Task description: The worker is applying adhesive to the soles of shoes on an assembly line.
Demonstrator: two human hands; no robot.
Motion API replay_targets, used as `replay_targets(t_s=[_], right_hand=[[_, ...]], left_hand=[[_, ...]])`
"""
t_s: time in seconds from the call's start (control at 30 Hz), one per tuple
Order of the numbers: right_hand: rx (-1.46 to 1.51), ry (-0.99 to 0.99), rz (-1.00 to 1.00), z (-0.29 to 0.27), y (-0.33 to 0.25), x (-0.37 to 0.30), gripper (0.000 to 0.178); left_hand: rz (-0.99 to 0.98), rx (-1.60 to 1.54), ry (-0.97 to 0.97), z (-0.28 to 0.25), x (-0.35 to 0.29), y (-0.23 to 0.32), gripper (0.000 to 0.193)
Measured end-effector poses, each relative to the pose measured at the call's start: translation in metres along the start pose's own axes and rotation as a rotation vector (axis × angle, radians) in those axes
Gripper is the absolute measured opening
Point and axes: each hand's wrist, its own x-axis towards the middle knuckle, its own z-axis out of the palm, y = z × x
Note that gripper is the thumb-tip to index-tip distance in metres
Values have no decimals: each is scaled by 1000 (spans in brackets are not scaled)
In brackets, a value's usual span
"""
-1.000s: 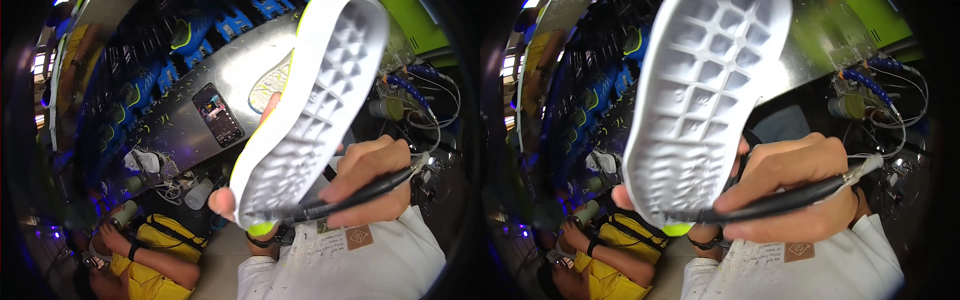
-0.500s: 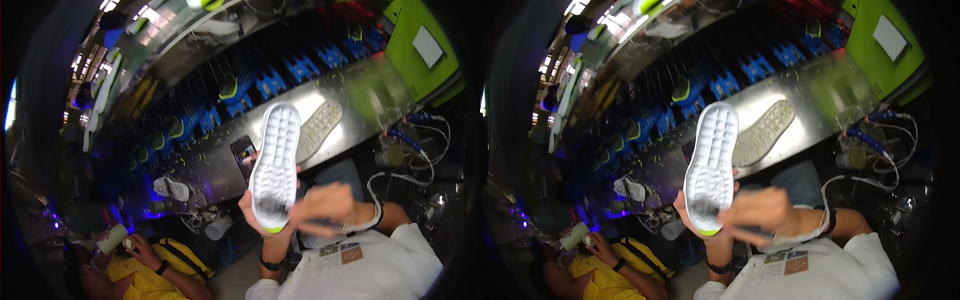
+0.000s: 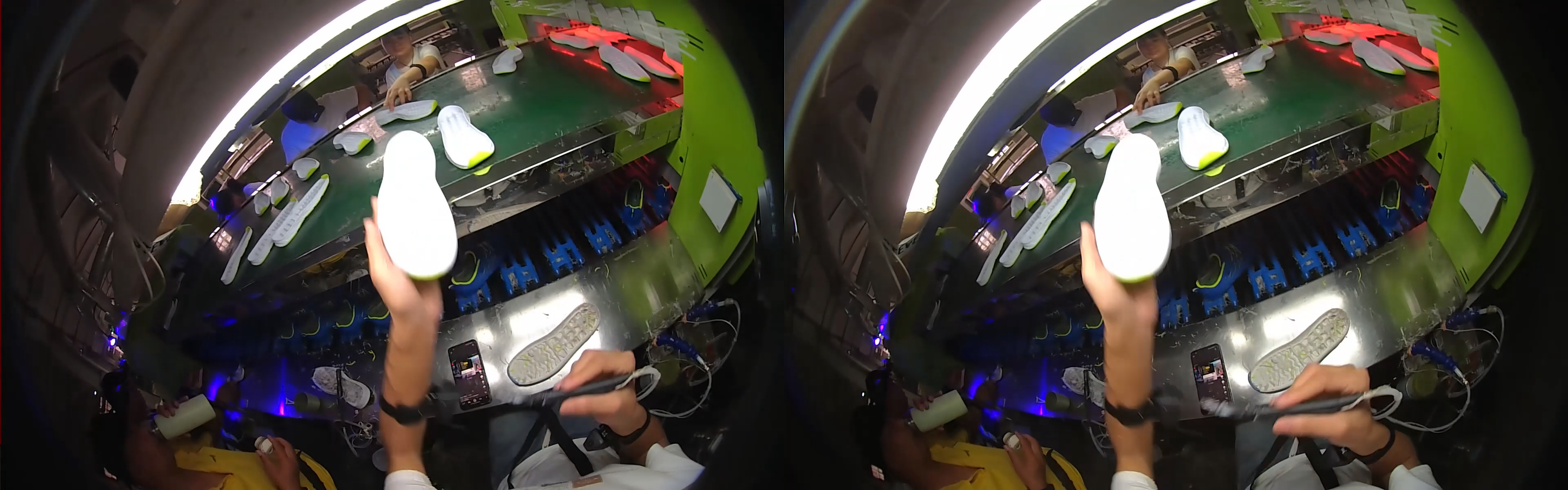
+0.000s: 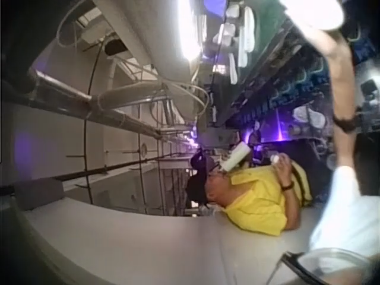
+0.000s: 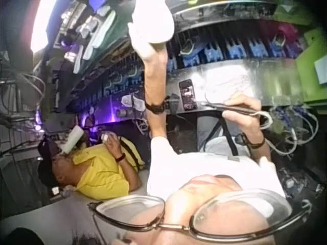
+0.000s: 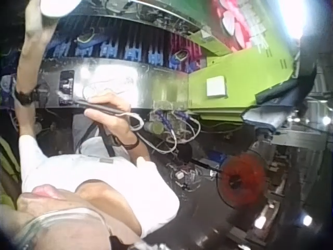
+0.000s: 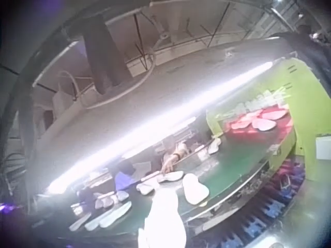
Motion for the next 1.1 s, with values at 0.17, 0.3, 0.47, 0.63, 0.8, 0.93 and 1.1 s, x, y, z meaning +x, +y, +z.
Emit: replay_targets(t_s=[0.17, 0.3, 0.47, 0.63, 0.8, 0.93, 1.1], right_hand=[[126, 397, 271, -29, 40, -24, 22], [238, 514, 484, -37, 56, -41, 20], [391, 532, 595, -41, 69, -39, 22], [223, 308, 453, -27, 74, -31, 26], [234, 289, 496, -18, 75, -28, 28], [489, 289, 454, -29, 81, -27, 25], [350, 330, 470, -40, 90, -44, 26]], left_hand=[[179, 2645, 490, -138, 143, 93, 79], [68, 2056, 576, -255, 171, 149, 42], [423, 1810, 851, -254, 123, 138, 55], [654, 1201, 751, -224, -22, 93, 72], [-626, -93, 0, -190, -203, 22, 63], [-1226, -409, 352, -135, -312, -25, 74], [-1244, -401, 226, -91, -358, -40, 75]])
